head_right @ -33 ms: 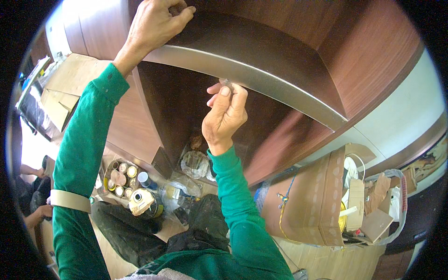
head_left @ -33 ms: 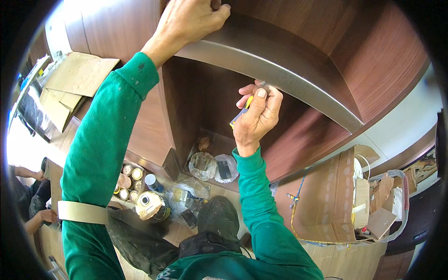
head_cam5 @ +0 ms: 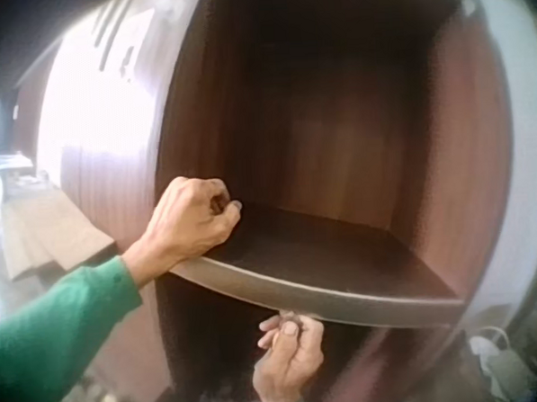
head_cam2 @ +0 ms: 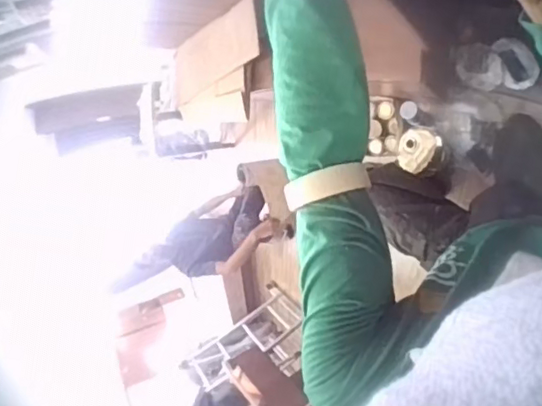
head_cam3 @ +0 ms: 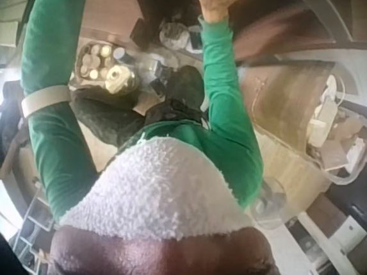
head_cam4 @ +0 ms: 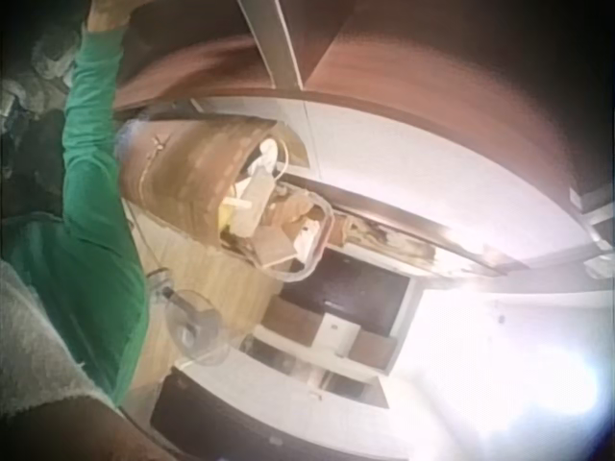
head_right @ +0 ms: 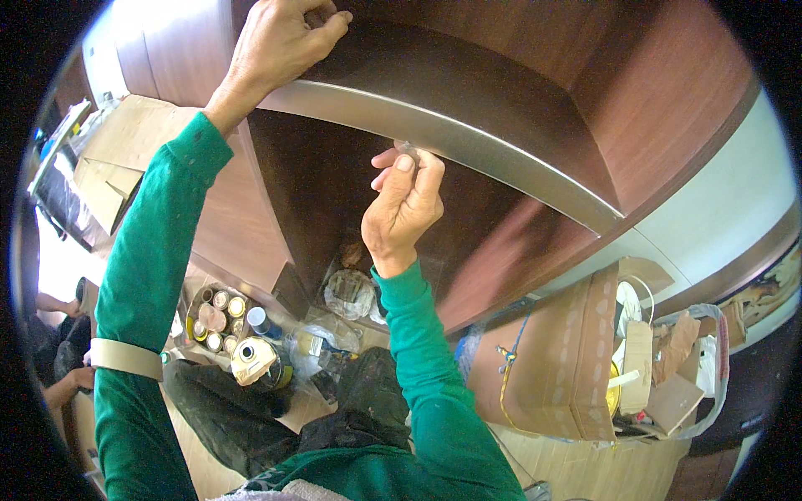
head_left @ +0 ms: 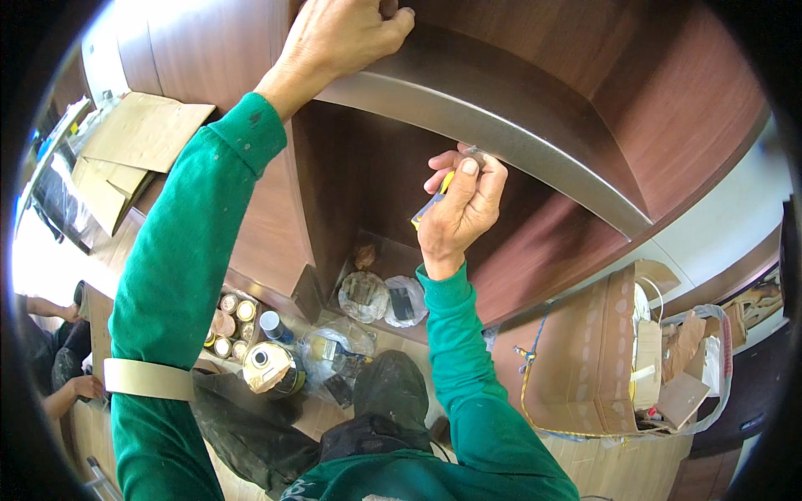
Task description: The person uses a utility knife to trim the edge of a wooden cabinet shelf. They repeatedly scrape and cut along the curved edge, occasionally pausing to adjust the blade or reposition their hands.
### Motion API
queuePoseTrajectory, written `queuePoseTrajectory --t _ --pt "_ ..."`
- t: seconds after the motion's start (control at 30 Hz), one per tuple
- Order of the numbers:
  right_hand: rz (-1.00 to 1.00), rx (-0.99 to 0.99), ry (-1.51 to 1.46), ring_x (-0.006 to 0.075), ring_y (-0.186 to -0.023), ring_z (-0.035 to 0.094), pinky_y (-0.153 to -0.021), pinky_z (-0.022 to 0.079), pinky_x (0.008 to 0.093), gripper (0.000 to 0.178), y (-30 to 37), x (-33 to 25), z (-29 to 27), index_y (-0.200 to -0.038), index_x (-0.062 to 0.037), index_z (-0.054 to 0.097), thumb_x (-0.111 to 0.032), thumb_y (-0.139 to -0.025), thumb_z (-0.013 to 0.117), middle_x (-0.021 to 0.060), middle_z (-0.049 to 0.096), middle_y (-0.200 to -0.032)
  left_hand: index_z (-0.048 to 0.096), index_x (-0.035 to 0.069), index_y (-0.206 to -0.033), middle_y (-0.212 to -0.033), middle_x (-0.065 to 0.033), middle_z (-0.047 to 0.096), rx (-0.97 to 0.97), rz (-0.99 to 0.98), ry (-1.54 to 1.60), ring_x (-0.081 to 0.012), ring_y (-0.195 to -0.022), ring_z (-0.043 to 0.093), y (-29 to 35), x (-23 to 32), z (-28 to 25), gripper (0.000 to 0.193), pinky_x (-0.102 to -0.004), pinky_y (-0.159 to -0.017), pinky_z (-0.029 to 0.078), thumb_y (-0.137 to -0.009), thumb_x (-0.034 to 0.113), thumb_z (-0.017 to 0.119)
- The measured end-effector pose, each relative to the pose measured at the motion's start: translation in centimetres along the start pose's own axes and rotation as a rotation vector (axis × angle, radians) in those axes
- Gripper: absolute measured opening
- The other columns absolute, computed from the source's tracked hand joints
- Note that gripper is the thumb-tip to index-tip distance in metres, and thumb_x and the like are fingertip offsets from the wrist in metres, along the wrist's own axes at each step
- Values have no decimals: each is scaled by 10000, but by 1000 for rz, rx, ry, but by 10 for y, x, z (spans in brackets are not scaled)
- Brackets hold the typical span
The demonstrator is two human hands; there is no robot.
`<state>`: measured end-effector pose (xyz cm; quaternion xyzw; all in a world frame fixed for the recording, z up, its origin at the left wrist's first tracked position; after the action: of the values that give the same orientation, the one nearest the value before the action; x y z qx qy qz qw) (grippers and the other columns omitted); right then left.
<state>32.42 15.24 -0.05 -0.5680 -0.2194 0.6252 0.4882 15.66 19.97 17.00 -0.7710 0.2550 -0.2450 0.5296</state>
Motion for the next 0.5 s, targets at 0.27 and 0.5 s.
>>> queuePoseTrajectory --t 0.27,0.5 --pt "-31 30 5 69 -612 574 -560 469 219 205 -6 6 5 -1128 1 587 -157 -1094 460 81 696 -850 665 -59 -726 -677 -239 659 -15 -25 8 -398 -640 687 -6 2 6 232 -432 -594 550 -817 150 712" --pt "-30 -12 50 63 -605 565 -559 473 220 213 -4 4 7 -1158 7 596 -148 -1089 468 73 698 -853 663 -63 -728 -675 -243 658 -40 -55 16 -397 -639 688 -7 3 5 244 -428 -594 549 -824 157 712"
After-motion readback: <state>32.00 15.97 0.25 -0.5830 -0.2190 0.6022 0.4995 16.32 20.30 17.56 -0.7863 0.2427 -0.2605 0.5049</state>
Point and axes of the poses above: each hand's wrist, its own y-axis away from the middle knuckle, its own z-axis out of the palm, x = y × z, the point moved 2 cm from there along -y, towards the middle knuckle
